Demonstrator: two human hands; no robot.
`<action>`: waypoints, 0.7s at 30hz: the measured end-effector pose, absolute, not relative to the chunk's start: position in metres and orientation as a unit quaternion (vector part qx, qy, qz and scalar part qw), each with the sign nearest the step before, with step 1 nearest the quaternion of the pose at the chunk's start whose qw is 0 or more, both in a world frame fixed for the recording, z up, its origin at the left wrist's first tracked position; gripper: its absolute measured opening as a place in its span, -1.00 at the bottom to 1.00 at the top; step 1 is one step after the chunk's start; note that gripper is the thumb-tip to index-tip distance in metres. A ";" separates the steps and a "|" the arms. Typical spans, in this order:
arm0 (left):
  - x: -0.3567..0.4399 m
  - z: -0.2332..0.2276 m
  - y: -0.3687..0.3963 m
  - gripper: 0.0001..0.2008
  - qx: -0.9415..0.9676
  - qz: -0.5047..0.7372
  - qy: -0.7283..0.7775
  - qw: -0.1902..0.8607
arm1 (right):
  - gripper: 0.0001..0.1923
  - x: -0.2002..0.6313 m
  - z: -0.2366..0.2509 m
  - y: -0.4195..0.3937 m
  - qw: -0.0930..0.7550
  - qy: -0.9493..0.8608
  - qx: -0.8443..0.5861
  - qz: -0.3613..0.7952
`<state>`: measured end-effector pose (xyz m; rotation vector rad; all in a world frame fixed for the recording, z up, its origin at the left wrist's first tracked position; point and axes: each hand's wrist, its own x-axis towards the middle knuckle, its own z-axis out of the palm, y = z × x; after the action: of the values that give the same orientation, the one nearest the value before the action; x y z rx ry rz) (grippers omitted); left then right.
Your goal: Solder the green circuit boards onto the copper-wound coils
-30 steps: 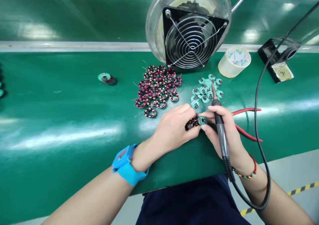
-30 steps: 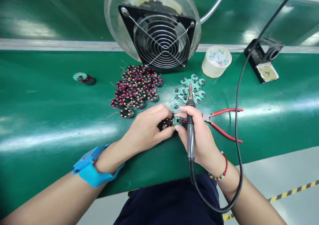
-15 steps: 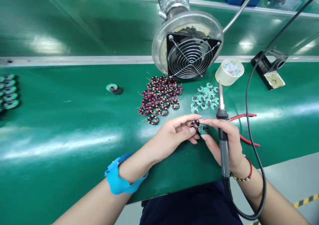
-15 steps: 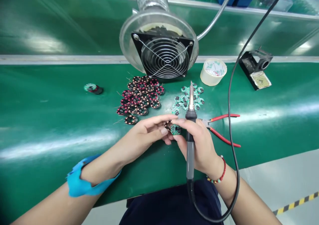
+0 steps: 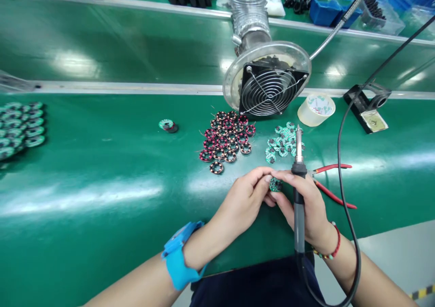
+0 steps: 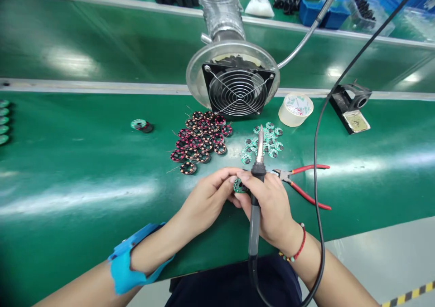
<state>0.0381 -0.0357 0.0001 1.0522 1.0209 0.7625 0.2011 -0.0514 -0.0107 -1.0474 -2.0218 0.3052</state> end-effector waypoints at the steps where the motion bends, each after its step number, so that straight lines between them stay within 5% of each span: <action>1: 0.037 0.000 -0.037 -0.74 0.470 0.344 0.451 0.677 | -0.46 0.200 -0.010 -0.051 0.401 -0.808 -0.419 0.106; 10: 0.024 0.012 -0.027 -0.81 0.488 0.361 0.462 0.647 | -0.40 0.201 -0.009 -0.052 0.369 -0.833 -0.406 0.073; 14: -0.018 0.021 0.003 -0.84 0.477 0.427 0.588 0.495 | -0.32 0.207 -0.013 -0.054 0.402 -0.809 -0.413 0.114; 21: -0.101 0.011 0.036 -0.95 0.409 0.310 0.782 0.354 | -0.32 0.216 -0.017 -0.052 0.444 -0.769 -0.435 0.152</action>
<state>-0.1013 0.0356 0.0107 1.0586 2.0219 0.8015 0.2159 -0.0520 -0.0170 -1.0777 -1.9052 0.3758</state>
